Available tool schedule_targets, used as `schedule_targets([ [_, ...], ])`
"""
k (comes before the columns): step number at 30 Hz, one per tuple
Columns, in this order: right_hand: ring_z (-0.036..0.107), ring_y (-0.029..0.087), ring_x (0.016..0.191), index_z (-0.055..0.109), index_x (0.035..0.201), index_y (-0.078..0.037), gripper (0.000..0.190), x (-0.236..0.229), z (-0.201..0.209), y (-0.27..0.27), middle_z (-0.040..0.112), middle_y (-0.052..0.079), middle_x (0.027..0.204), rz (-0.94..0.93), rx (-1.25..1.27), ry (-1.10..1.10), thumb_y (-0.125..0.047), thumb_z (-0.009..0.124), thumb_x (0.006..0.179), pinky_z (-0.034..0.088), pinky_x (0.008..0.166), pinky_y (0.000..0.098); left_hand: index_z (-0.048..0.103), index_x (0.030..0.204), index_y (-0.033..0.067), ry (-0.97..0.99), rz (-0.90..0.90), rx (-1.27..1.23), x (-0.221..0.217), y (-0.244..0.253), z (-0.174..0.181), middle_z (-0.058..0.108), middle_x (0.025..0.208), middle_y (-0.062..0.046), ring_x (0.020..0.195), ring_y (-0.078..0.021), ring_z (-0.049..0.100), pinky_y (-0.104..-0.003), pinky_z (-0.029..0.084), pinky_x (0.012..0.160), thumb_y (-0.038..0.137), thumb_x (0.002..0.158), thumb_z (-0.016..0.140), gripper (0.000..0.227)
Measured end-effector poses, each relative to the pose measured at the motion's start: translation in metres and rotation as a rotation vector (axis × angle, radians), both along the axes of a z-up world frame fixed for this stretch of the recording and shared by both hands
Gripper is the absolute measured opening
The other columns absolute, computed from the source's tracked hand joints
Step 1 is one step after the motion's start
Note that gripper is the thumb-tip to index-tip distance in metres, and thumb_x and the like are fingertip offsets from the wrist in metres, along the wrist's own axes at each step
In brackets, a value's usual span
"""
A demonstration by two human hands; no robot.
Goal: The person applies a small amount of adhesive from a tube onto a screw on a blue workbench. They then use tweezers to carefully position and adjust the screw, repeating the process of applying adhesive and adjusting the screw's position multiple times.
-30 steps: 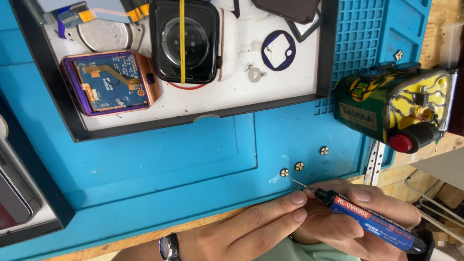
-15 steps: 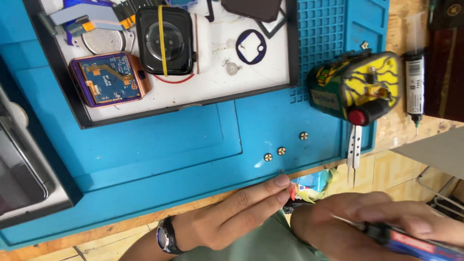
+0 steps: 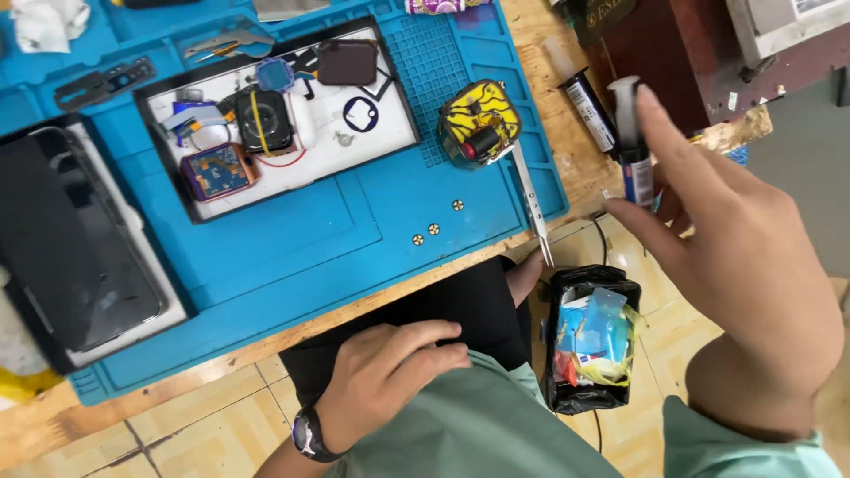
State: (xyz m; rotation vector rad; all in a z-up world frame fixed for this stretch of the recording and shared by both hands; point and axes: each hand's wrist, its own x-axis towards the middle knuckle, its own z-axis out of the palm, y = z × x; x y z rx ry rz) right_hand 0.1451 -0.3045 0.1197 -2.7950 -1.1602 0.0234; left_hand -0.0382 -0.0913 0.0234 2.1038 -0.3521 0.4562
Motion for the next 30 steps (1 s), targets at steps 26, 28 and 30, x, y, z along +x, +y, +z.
schedule_targets([
  [26, 0.057, 0.028, 0.074, 0.065, 0.137, 0.000, 0.031, -0.043, -0.028, 0.051, 0.058, 0.013, 0.097, -0.113, -0.030, -0.170, -0.009, 0.069, 0.108, 0.046, 0.056, 0.0407, 0.061, 0.100, 0.0188, -0.171, 0.255, 0.987, 0.005, 0.028, 0.039, 0.050, 0.074, 0.001, 0.057, -0.0093, 0.045, -0.021, 0.030, 0.045, 0.022, 0.096, 0.054, 0.009],
  [28, 0.050, 0.019, 0.060, 0.058, 0.130, 0.000, 0.042, -0.048, -0.035, 0.060, 0.056, 0.007, 0.091, -0.157, 0.080, 0.055, -0.014, 0.072, 0.094, 0.044, 0.053, 0.0404, 0.065, 0.106, 0.0143, -0.184, 0.217, 1.016, 0.013, 0.033, 0.038, 0.047, 0.073, 0.001, 0.054, -0.0102, 0.040, -0.023, 0.032, 0.046, 0.016, 0.096, 0.045, 0.022],
  [30, 0.050, 0.020, 0.058, 0.059, 0.129, 0.001, 0.038, -0.046, -0.042, 0.067, 0.056, 0.009, 0.092, -0.205, 0.125, 0.071, -0.010, 0.073, 0.095, 0.044, 0.055, 0.0396, 0.066, 0.106, 0.0141, -0.177, 0.216, 1.039, 0.022, 0.036, 0.034, 0.049, 0.074, 0.002, 0.054, -0.0087, 0.041, -0.022, 0.031, 0.045, 0.015, 0.096, 0.047, 0.022],
])
